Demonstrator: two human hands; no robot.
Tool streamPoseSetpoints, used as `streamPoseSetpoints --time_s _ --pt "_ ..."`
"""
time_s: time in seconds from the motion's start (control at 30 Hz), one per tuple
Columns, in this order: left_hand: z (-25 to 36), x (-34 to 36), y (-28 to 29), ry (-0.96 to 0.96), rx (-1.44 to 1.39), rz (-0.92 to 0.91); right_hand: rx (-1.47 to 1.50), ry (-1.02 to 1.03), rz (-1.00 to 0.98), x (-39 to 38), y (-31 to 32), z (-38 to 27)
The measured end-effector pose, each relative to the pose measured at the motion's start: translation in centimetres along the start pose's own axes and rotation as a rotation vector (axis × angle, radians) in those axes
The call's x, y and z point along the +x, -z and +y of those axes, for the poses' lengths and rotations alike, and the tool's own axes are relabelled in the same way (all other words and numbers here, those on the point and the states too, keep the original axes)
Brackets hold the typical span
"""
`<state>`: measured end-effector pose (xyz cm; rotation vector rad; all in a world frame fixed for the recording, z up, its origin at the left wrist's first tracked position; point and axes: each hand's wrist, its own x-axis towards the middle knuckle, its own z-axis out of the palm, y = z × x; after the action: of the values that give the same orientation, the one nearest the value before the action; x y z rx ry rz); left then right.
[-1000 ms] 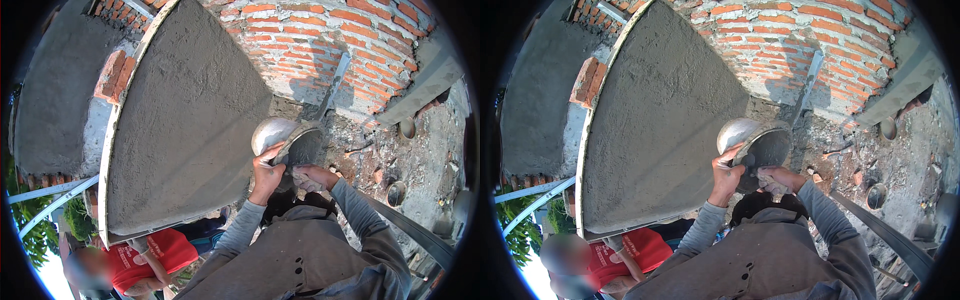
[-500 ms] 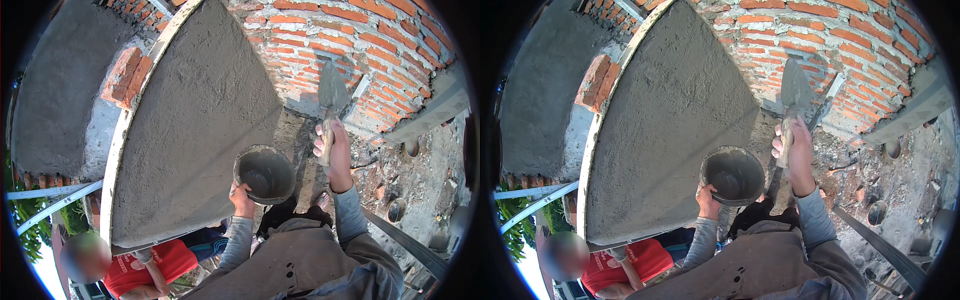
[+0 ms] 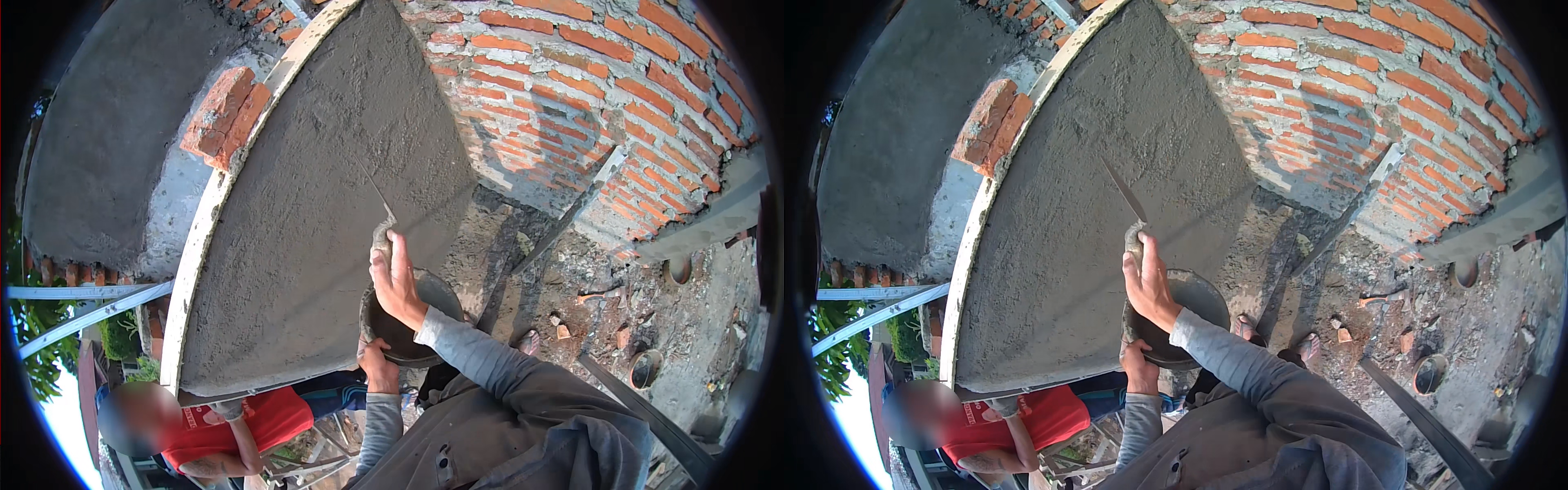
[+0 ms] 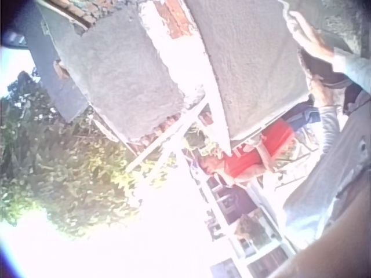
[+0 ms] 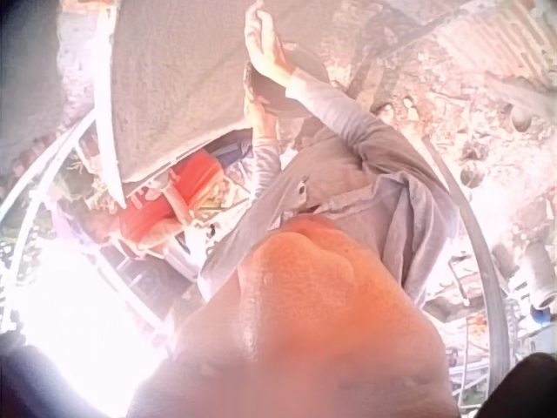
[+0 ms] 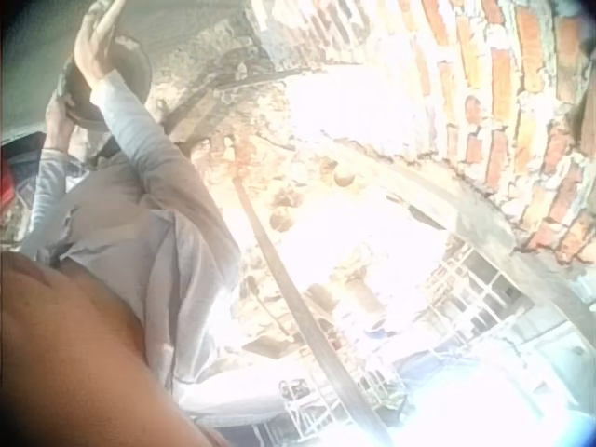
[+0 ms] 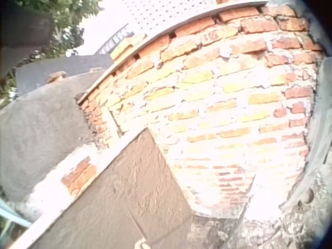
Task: Apply and smooth cement plaster onto a brick wall using a trowel.
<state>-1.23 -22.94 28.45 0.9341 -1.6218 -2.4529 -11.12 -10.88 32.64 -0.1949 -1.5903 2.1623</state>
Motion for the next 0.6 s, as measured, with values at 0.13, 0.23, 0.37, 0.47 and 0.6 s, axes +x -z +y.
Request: streamPoseSetpoints --time_s 0.13,0.23,0.37,0.47,0.6 --pt "1.1 -0.9 -2.9 -0.075 0.031 -0.153 -0.122 -0.413 -0.3 -5.8 11.9 -3.0" --pt "1.6 -1.3 -4.5 -0.12 0.075 -0.314 -0.331 -0.321 -0.418 -7.1 20.0 -5.8" --pt "1.7 -3.4 -8.1 -0.117 0.061 -0.443 -0.967 0.12 -0.629 -5.8 23.8 -9.0" --pt "0.8 -5.4 -9.9 -0.149 0.181 -0.507 -1.18 -0.115 -0.635 -4.3 21.9 -10.1" --pt "-0.4 -7.8 -12.6 -0.279 0.219 -0.57 -1.358 -0.08 -0.573 -5.8 22.7 -6.6"
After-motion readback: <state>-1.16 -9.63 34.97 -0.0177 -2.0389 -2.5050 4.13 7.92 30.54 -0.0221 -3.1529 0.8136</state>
